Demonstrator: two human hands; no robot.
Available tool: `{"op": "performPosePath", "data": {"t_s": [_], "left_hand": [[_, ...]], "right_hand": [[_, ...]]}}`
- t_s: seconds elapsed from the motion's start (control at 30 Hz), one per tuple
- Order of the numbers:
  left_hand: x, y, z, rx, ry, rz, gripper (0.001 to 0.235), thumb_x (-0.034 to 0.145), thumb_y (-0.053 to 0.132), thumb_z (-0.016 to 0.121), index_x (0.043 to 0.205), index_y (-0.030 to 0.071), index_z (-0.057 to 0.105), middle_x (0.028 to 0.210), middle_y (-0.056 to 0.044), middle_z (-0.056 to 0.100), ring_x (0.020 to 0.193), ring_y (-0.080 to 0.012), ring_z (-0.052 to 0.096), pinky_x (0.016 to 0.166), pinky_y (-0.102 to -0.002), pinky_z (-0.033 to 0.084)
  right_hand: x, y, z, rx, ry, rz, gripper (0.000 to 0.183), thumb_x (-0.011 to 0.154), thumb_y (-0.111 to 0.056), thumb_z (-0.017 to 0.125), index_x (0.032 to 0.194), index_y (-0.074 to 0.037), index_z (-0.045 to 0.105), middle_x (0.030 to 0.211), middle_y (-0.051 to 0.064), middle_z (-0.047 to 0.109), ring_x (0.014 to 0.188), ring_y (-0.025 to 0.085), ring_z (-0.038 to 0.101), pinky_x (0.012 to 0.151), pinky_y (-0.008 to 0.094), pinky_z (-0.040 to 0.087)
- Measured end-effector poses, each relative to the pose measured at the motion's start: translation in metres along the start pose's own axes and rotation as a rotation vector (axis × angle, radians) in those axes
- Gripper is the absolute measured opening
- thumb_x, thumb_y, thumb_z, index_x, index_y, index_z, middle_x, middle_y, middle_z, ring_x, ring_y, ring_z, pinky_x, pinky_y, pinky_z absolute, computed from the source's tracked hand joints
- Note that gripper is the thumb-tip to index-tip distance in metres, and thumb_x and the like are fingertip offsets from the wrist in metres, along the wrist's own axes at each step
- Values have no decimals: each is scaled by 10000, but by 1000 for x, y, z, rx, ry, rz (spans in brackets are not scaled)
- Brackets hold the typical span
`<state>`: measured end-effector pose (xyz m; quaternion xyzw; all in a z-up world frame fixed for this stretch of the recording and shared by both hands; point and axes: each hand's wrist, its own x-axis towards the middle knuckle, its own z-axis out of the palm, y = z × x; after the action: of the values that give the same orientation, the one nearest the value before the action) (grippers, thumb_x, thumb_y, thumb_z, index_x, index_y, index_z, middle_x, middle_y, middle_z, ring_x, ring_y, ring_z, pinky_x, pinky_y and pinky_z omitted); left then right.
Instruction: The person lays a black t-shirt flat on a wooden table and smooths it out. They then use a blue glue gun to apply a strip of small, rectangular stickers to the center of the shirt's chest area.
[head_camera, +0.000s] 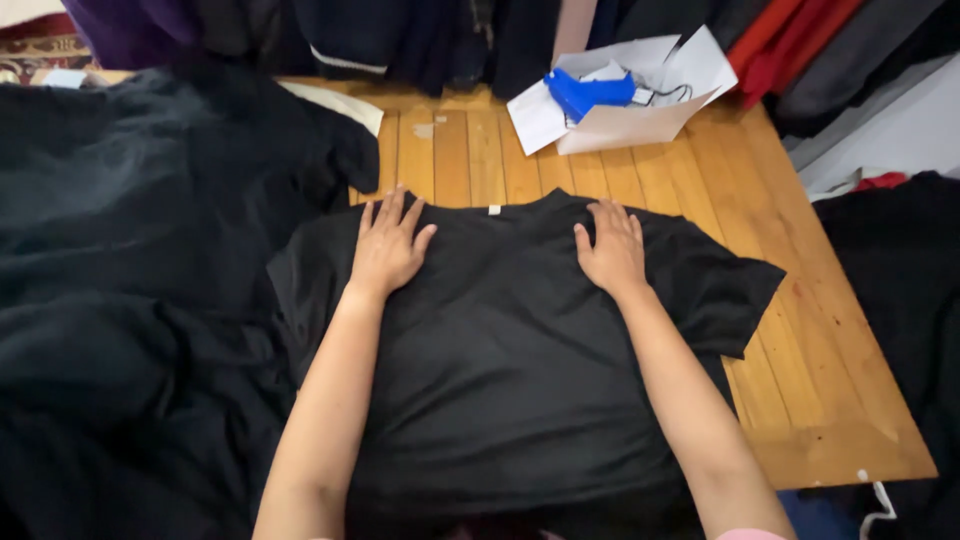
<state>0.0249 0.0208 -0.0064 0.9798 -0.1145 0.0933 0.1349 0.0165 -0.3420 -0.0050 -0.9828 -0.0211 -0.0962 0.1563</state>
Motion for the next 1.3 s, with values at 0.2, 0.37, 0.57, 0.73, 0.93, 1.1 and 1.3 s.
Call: {"op": "performPosePath", "data": {"t_s": [0.2,0.37,0.57,0.73,0.93,1.1,1.3], "left_hand": [[36,-62,51,229,427,-30,365,931,421,646,1211,194,700,1100,-19,642,1055,-216,614,1005,-456,429],[60,-75,46,197,376,18,218,899,413,711,979,215,664,907,18,591,874,-220,628,802,-404,493],[87,-73,49,271,441,-19,162,1030,374,555,1011,213,570,804,23,582,704,-183,649,648,-341,518],[84,-40,17,193,555,127,84,919,231,687,964,161,671,1039,-39,656,914,-245,641,779,-363,479],[89,15,29,-210,412,557,100,847,169,708,914,125,768,1028,-87,754,980,-291,711,857,-407,531],[77,20,15,-199,17,381,296,1004,318,584,1235,258,759,1382,7,684,1388,-232,539,1185,-410,344],[92,12,13,-116,-121,303,348,1008,429,527,1291,364,718,1523,50,573,1461,-252,464,1229,-456,294]], "right_hand": [[39,10,20,-164,138,57,440,1030,-504,570,1306,-162,566,1256,109,621,1280,325,538,1052,602,369],[83,14,44,-12,144,84,210,975,-363,666,1064,-173,658,1120,69,575,1181,316,503,992,558,366],[109,18,66,40,242,43,75,1011,-234,615,982,-166,602,1018,38,546,1121,288,506,999,517,382],[95,-13,37,67,357,-115,59,963,-99,664,1016,-123,667,1003,39,556,1106,263,514,986,455,363],[62,-90,25,218,151,-598,187,876,-207,707,1054,-162,741,1062,68,694,1117,299,622,936,441,436],[52,-95,30,204,113,-671,250,906,-329,737,1010,-107,687,900,69,636,960,285,621,844,412,454],[28,-57,8,299,45,-721,293,907,-299,743,708,-110,641,670,102,679,721,295,655,737,383,485]]}}
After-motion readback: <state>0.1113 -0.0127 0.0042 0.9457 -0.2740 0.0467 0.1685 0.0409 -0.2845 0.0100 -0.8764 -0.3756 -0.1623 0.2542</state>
